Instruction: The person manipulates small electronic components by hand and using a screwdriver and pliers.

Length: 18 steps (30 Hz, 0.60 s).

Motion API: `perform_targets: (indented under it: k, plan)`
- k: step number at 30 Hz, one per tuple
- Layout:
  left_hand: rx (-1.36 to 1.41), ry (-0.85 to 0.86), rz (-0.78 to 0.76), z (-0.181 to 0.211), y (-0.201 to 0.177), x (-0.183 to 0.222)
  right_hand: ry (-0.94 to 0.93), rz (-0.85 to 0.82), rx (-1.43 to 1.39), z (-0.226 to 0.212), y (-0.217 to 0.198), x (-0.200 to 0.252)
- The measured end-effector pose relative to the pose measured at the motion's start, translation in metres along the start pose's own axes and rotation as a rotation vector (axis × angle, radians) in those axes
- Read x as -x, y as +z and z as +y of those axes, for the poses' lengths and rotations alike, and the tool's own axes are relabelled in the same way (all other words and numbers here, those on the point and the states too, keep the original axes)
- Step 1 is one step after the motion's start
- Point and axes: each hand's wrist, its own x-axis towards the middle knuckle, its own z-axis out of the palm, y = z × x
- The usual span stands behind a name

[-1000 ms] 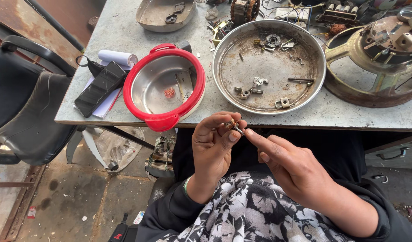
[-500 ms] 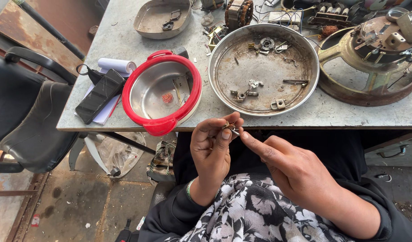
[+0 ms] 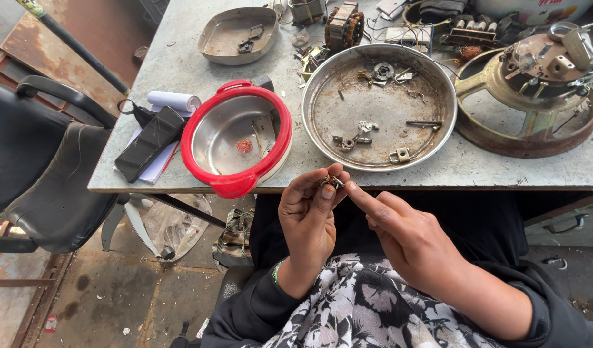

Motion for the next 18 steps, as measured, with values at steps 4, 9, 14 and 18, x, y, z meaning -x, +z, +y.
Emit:
perform_targets:
  k: [4, 9, 14, 18]
  plan:
    - [0.002, 0.019, 0.048, 0.010, -0.005, -0.005, -0.064, 0.100, -0.119, 0.003, 0.003, -0.003]
    - [-0.055, 0.195, 0.103, 0.048, -0.019, -0.019, 0.011, 0.027, 0.141, 0.013, 0.015, -0.037]
    - [-0.125, 0.325, 0.136, 0.097, -0.014, -0.019, -0.302, -0.065, 0.209, 0.019, 0.059, -0.102]
    - [-0.242, 0.351, 0.077, 0.130, 0.001, -0.015, -0.270, -0.240, 0.305, 0.021, 0.088, -0.136]
